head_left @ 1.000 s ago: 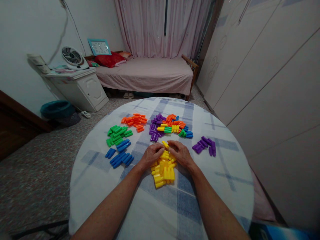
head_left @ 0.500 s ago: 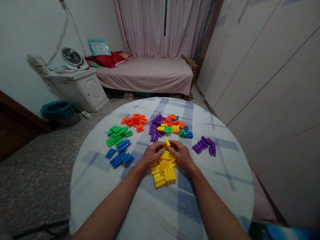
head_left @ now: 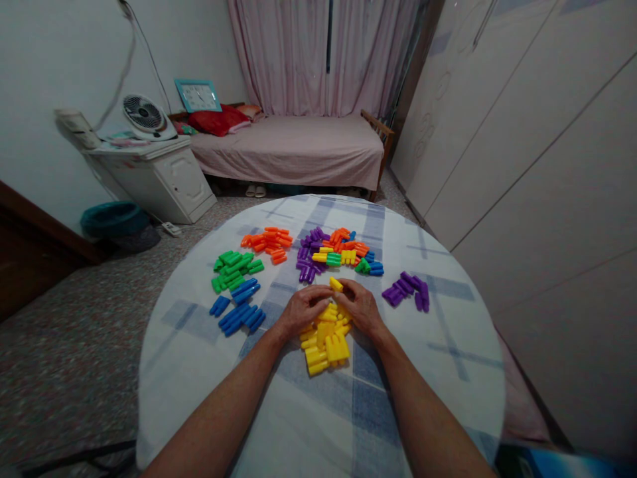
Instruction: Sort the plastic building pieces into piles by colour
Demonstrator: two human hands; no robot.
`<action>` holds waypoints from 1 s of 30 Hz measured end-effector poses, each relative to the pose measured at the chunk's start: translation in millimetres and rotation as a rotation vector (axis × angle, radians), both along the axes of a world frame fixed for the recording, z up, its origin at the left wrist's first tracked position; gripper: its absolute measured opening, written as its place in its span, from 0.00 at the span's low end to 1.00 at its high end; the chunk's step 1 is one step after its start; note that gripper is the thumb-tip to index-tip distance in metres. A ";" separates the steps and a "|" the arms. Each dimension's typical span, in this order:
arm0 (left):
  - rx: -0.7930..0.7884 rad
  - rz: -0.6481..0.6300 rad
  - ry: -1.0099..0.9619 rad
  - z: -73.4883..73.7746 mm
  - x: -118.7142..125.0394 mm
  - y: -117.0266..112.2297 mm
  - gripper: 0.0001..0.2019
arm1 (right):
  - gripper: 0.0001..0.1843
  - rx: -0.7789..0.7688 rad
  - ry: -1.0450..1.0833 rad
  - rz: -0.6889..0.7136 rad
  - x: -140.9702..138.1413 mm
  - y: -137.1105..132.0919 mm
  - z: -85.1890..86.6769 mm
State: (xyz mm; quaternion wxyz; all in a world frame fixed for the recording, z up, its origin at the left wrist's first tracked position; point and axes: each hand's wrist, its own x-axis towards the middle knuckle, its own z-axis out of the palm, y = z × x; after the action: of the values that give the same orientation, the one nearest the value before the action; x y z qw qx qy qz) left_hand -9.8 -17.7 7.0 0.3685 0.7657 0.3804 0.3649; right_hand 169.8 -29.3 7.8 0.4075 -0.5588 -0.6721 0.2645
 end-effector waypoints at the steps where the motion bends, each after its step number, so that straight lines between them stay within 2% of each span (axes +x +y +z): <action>1: 0.001 0.002 0.000 0.0 0.1 -0.2 0.13 | 0.17 0.004 0.000 -0.011 -0.2 -0.1 0.2; 4: 0.003 0.011 0.003 1.5 0.6 -0.9 0.12 | 0.16 -0.013 0.054 -0.031 0.6 0.3 1.8; 9: -0.011 0.030 0.021 6.7 1.4 -2.2 0.11 | 0.17 -0.132 0.449 0.011 11.5 3.6 5.7; 13: -0.018 0.025 0.020 6.6 1.3 -1.5 0.12 | 0.17 -0.234 0.644 0.139 24.3 1.9 12.0; 18: -0.004 0.003 0.034 4.4 0.7 -0.4 0.12 | 0.16 -0.342 0.487 0.399 30.5 -5.3 26.0; 23: -0.001 -0.014 0.031 5.6 0.3 -1.1 0.11 | 0.13 -0.230 0.247 0.578 28.7 -3.9 28.1; 27: -0.007 -0.010 0.022 5.6 0.0 -0.4 0.12 | 0.15 -0.183 0.164 0.576 26.5 0.4 18.4; 30: -0.021 0.011 0.014 4.8 0.6 0.2 0.14 | 0.15 -0.198 0.182 0.481 24.1 0.8 12.8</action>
State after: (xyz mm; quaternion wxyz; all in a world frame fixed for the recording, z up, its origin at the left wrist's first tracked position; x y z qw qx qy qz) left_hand -9.2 -17.5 11.8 0.3718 0.7622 0.3911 0.3576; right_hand 193.9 -28.4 20.6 0.3351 -0.3944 -0.7169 0.4671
